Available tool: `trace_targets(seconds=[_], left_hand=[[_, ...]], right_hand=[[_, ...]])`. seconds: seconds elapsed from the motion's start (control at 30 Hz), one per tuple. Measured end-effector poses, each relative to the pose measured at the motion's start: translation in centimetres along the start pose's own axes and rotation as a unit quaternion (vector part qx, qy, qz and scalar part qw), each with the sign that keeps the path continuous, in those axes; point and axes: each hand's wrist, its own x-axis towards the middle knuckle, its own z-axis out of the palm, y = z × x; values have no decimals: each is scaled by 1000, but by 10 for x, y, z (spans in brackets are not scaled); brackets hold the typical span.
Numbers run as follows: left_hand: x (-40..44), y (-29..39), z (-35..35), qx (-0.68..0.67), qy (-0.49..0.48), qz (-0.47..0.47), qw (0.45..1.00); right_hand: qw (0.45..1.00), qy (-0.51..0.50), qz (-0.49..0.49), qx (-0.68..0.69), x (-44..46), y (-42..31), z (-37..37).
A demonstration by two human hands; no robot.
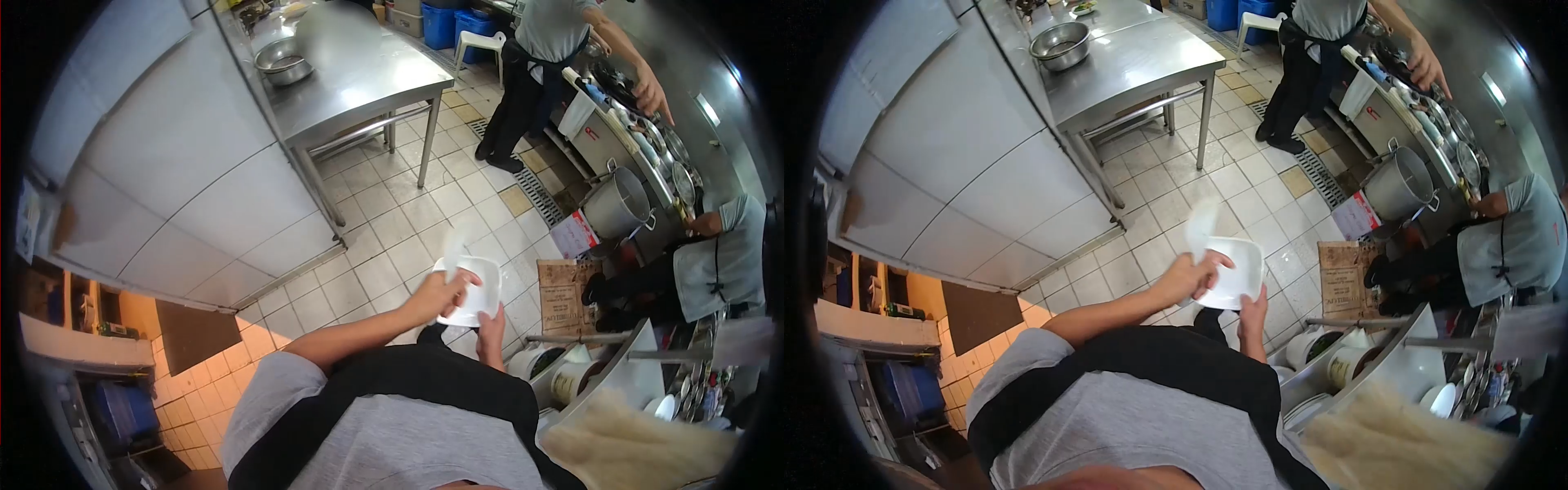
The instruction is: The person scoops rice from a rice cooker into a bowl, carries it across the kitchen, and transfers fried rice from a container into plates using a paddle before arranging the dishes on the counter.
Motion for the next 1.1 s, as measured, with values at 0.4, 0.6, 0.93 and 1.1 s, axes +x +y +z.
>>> trace_targets(seconds=[0.4,0.6,0.93,1.1], left_hand=[[187,51,-139,-400,256,-49,879],[300,112,-193,-373,196,81,903],[579,194,-237,-255,180,117,943],[688,231,-274,-326,280,170,887]], right_hand=[[962,-245,100,73,285,-219,92],[953,-278,98,74,432,-262,173],[959,-282,16,11,659,-358,233],[929,-365,17,-58,780,-409,281]])
